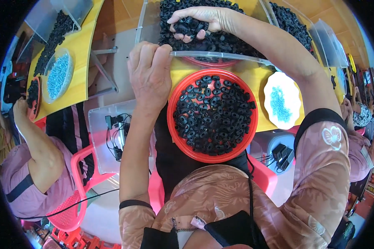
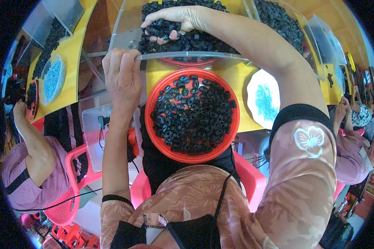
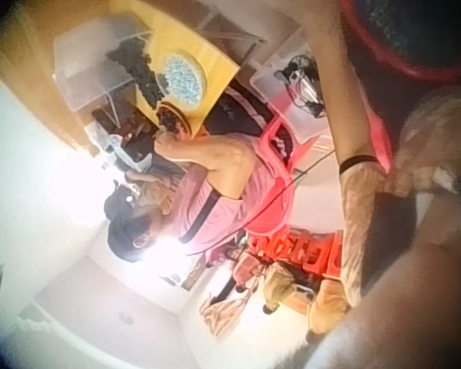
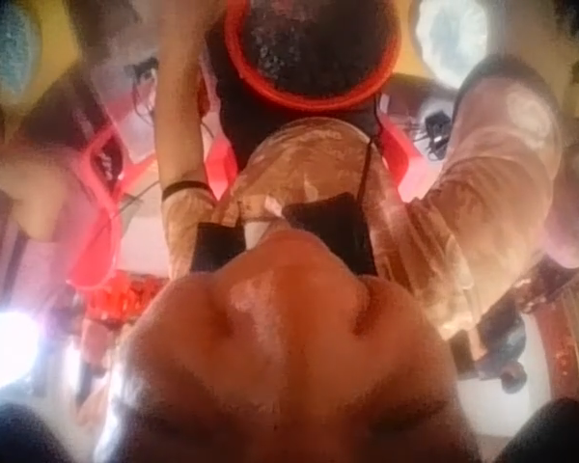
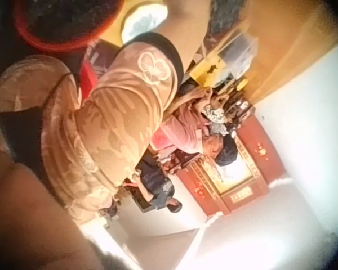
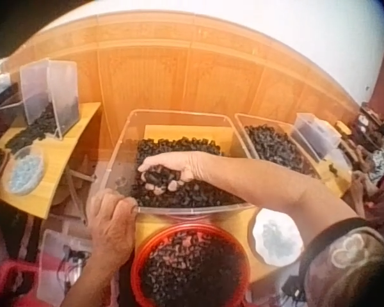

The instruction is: The person assembles small black plastic components by hand.

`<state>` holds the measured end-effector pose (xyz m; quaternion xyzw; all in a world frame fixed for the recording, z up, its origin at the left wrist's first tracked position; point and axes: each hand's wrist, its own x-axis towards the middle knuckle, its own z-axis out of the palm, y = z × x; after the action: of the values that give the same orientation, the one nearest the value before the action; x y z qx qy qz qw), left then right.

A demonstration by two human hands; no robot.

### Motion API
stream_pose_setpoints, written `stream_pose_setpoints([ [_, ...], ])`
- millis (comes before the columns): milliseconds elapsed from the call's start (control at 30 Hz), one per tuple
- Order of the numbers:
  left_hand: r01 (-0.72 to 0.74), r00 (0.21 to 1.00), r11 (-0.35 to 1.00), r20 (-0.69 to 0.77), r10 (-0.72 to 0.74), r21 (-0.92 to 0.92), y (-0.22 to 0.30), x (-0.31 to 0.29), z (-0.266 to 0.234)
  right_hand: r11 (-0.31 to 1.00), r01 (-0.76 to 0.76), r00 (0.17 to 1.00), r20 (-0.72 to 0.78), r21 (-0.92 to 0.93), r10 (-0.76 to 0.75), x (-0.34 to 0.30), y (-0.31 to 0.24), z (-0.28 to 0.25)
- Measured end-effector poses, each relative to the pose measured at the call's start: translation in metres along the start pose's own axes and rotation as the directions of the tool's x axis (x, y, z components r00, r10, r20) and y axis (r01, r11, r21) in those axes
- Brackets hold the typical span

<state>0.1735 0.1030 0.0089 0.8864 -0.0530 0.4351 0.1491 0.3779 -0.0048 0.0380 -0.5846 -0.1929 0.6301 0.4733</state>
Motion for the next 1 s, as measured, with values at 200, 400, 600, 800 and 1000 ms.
stream_pose_setpoints([
  [200, 0.006, 1.0, 1.0, 0.014, -0.006, -0.023, 0.001, -0.001, -0.003, 0.995, 0.024, 0.999, 0.04, 0.097, -0.028, -0.033, -0.015, 0.0],
  [400, -0.031, 0.999, 0.999, -0.013, 0.031, 0.014, 0.001, 0.004, 0.005, 0.986, 0.068, 0.988, 0.123, 0.154, -0.088, -0.099, -0.031, 0.031],
  [600, -0.05, 0.998, 0.999, -0.024, 0.05, 0.005, 0.002, 0.002, -0.009, 0.954, -0.051, 0.99, -0.142, -0.295, 0.009, -0.126, 0.007, 0.121],
  [800, -0.092, 0.996, 0.996, -0.015, 0.092, -0.005, 0.007, 0.003, -0.005, 0.602, -0.112, 0.98, -0.188, -0.791, -0.065, -0.111, 0.063, 0.138],
  [1000, -0.092, 0.996, 0.996, 0.012, 0.092, 0.012, 0.001, 0.0, -0.012, 0.648, -0.099, 0.968, -0.223, -0.755, -0.112, -0.123, 0.028, 0.137],
])
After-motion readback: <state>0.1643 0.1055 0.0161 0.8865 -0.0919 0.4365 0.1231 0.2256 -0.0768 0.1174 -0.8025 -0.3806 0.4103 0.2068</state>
